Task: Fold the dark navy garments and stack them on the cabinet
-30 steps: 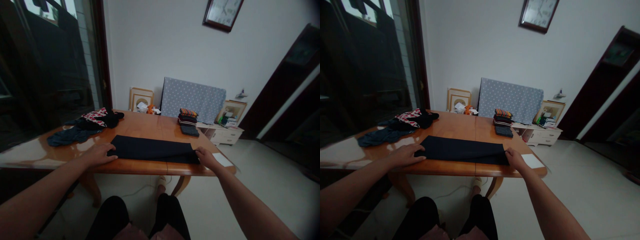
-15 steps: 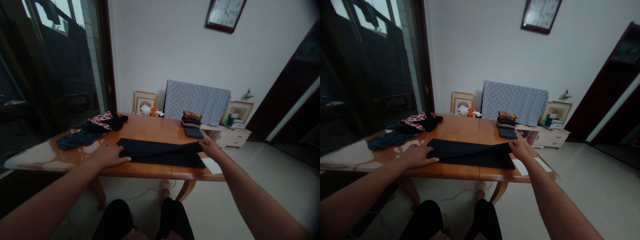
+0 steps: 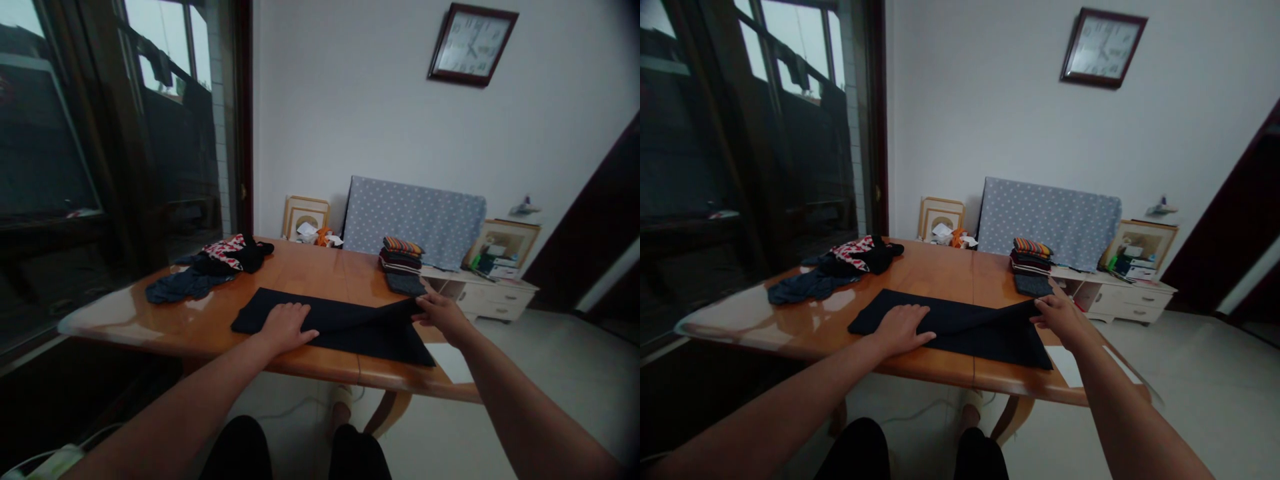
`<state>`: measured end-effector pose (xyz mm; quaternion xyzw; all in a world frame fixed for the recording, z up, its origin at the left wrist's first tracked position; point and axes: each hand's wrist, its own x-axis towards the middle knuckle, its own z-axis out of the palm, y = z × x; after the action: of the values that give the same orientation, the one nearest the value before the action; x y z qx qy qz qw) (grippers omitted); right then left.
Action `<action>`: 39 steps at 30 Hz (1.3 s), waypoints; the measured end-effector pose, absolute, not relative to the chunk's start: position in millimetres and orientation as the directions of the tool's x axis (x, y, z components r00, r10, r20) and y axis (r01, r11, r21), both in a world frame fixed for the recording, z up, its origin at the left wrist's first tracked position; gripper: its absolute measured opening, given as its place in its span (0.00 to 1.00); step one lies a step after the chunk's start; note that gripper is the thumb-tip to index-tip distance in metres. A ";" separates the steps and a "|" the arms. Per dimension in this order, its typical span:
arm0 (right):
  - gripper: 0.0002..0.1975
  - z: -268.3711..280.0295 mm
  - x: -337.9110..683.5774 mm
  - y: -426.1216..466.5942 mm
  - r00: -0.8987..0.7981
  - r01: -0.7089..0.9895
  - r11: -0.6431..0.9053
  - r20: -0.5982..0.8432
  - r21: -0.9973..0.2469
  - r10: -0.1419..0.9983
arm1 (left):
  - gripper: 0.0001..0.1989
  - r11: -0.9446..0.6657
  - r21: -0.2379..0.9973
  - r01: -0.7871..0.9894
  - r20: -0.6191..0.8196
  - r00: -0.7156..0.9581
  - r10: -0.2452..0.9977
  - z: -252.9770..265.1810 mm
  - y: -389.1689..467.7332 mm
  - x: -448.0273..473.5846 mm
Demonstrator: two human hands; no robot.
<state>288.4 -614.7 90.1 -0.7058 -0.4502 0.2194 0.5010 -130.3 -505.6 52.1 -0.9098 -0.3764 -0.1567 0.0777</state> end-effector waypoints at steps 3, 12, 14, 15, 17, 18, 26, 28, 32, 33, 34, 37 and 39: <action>0.09 93.3 286.3 -613.4 0.493 0.344 -0.110 0.080 -0.932 0.867 | 0.33 -0.718 -0.032 0.695 0.366 0.677 0.639 47.6 -509.5 -114.5; 0.08 89.6 297.7 -606.9 0.479 0.253 -0.072 0.061 -0.965 0.876 | 0.15 -0.623 -0.110 0.775 0.310 0.622 0.719 56.6 -500.6 -107.8; 0.07 90.7 301.2 -605.7 0.481 0.232 -0.072 0.050 -0.970 0.875 | 0.13 -0.578 -0.108 0.809 0.297 0.581 0.758 59.7 -492.9 -124.2; 0.06 91.7 302.8 -604.6 0.487 0.224 -0.074 0.046 -0.972 0.872 | 0.13 -0.558 -0.105 0.823 0.293 0.562 0.774 61.0 -488.1 -134.9; 0.06 93.5 306.1 -600.7 0.504 0.220 -0.080 0.043 -0.972 0.863 | 0.13 -0.524 -0.092 0.847 0.267 0.528 0.806 63.8 -475.9 -158.3; 0.06 94.0 308.1 -597.7 0.512 0.222 -0.084 0.043 -0.971 0.858 | 0.13 -0.502 -0.075 0.862 0.255 0.503 0.826 65.6 -468.5 -169.8; 0.07 86.3 333.9 -552.4 0.527 0.303 -0.054 0.120 -0.951 0.841 | 0.17 -0.296 0.066 0.953 0.354 0.256 0.900 104.6 -390.1 -197.2; 0.07 85.0 338.1 -539.3 0.527 0.333 -0.034 0.156 -0.942 0.835 | 0.17 -0.287 0.090 0.954 0.375 0.235 0.897 114.2 -367.5 -188.0; 0.06 81.0 343.6 -513.7 0.570 0.286 -0.016 0.157 -0.958 0.807 | 0.18 -0.293 0.131 0.947 0.382 0.225 0.897 118.5 -323.8 -167.1; 0.06 79.0 345.0 -507.3 0.580 0.264 -0.011 0.150 -0.964 0.800 | 0.18 -0.293 0.135 0.947 0.379 0.224 0.898 116.7 -314.0 -162.4; 0.06 76.4 346.4 -500.8 0.586 0.252 -0.009 0.145 -0.968 0.797 | 0.19 -0.289 0.137 0.948 0.375 0.220 0.901 114.1 -304.7 -158.0; 0.05 66.1 351.1 -481.8 0.604 0.252 -0.034 0.130 -0.967 0.787 | 0.20 -0.260 0.133 0.956 0.338 0.203 0.919 103.4 -280.1 -147.2; 0.05 57.5 354.8 -469.8 0.619 0.251 -0.064 0.109 -0.966 0.778 | 0.20 -0.255 0.123 0.959 0.308 0.207 0.929 95.1 -265.3 -141.7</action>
<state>354.8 -469.8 57.5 -0.6925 -0.3716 0.2294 0.5742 -141.7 -265.3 95.1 -0.7754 -0.6086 -0.1615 0.0473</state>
